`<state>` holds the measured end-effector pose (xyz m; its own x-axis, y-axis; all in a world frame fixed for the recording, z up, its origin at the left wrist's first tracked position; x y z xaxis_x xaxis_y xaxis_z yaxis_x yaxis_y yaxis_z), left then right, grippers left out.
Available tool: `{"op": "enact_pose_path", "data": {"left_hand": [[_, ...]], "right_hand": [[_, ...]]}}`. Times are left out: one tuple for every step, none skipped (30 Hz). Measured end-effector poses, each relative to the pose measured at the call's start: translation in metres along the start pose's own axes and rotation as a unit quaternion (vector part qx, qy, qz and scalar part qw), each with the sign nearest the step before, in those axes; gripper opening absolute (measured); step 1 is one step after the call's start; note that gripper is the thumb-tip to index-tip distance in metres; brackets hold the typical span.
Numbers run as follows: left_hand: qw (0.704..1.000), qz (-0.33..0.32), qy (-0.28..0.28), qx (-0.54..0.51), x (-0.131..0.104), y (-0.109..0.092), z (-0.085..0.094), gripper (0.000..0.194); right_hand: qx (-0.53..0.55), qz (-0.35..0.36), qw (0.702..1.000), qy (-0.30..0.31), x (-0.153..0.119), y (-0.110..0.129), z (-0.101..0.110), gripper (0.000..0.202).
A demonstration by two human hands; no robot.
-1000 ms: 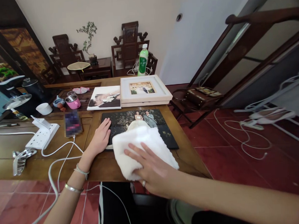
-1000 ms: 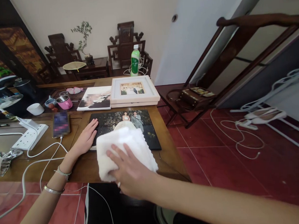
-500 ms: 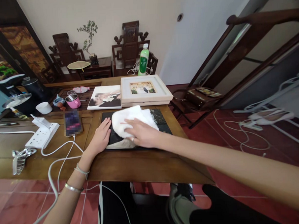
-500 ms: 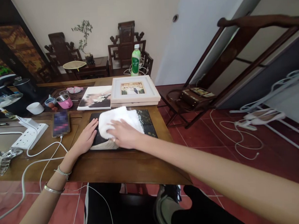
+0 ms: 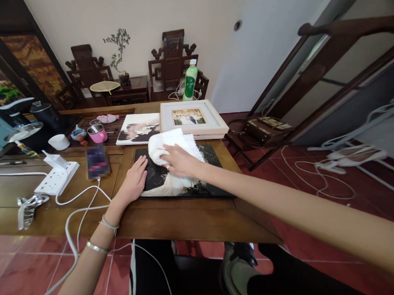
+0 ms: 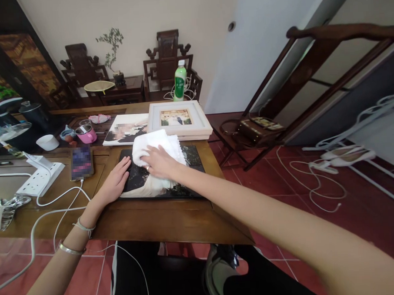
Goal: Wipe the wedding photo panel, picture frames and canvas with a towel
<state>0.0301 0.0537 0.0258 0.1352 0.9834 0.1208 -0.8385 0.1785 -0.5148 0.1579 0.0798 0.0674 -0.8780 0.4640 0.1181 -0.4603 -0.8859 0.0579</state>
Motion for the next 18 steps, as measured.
{"op": "enact_pose_path", "data": {"left_hand": [[1.0, 0.002, 0.0, 0.0, 0.0, 0.0, 0.0, 0.05], [1.0, 0.002, 0.0, 0.001, 0.0, 0.0, -0.001, 0.05], [1.0, 0.001, -0.001, 0.001, 0.001, 0.0, -0.001, 0.051], [1.0, -0.002, 0.0, 0.002, 0.001, 0.0, -0.001, 0.051], [1.0, -0.004, 0.001, 0.002, 0.001, -0.001, -0.001, 0.05], [1.0, -0.004, 0.002, 0.003, 0.001, -0.001, -0.001, 0.05], [1.0, -0.002, 0.004, 0.005, 0.001, 0.0, -0.001, 0.05], [1.0, 0.0, 0.006, 0.006, 0.001, 0.0, -0.001, 0.05], [1.0, 0.001, 0.008, 0.006, 0.0, 0.0, -0.001, 0.05], [1.0, 0.001, 0.008, 0.004, 0.0, 0.0, 0.0, 0.05], [1.0, -0.001, 0.007, 0.001, 0.0, 0.0, 0.0, 0.049], [1.0, -0.004, 0.006, -0.002, -0.001, 0.0, 0.001, 0.049], [1.0, -0.006, 0.004, -0.005, -0.001, 0.0, 0.002, 0.049], [1.0, -0.008, 0.002, -0.006, -0.001, -0.001, 0.002, 0.049], [1.0, -0.008, 0.0, -0.006, -0.001, -0.001, 0.002, 0.049], [1.0, -0.007, -0.001, -0.005, -0.001, 0.0, 0.002, 0.049], [1.0, -0.007, 0.0, -0.004, -0.001, 0.0, 0.002, 0.049], [1.0, -0.007, 0.002, -0.003, -0.001, 0.0, 0.002, 0.05]], "right_hand": [[0.006, 0.006, 1.0, 0.007, -0.005, 0.009, -0.002, 0.035], [0.014, 0.01, 1.0, 0.016, -0.011, 0.019, -0.003, 0.036], [0.023, 0.014, 0.999, 0.025, -0.018, 0.03, -0.005, 0.037], [0.034, 0.018, 0.999, 0.035, -0.025, 0.041, -0.006, 0.037], [0.046, 0.024, 0.998, 0.046, -0.032, 0.052, -0.008, 0.037], [0.059, 0.031, 0.996, 0.055, -0.039, 0.064, -0.008, 0.037], [0.071, 0.039, 0.995, 0.063, -0.046, 0.076, -0.009, 0.036], [0.082, 0.049, 0.993, 0.072, -0.053, 0.087, -0.009, 0.036], [0.091, 0.06, 0.991, 0.082, -0.059, 0.098, -0.01, 0.035], [0.1, 0.072, 0.988, 0.091, -0.066, 0.109, -0.01, 0.034], [0.108, 0.083, 0.986, 0.097, -0.072, 0.119, -0.011, 0.033], [0.116, 0.095, 0.984, 0.098, -0.078, 0.128, -0.011, 0.033], [0.122, 0.107, 0.982, 0.096, -0.082, 0.136, -0.011, 0.033], [0.127, 0.116, 0.981, 0.089, -0.086, 0.141, -0.011, 0.033], [0.13, 0.121, 0.981, 0.081, -0.089, 0.144, -0.01, 0.033], [0.133, 0.123, 0.981, 0.074, -0.09, 0.145, -0.01, 0.032], [0.134, 0.122, 0.981, 0.07, -0.09, 0.143, -0.01, 0.032], [0.133, 0.119, 0.981, 0.068, -0.088, 0.14, -0.01, 0.032]]}}
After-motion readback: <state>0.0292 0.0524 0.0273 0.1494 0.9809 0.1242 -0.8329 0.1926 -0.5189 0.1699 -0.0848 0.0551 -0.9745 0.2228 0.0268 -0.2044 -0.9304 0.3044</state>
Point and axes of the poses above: each hand's wrist, its own x-axis towards the middle knuckle, its own z-axis out of the back of the hand, y = z × x, the point moved 8 cm from there along x, towards the middle knuckle, and after that the axes turned 13 degrees about z, right-handed, at the moved point
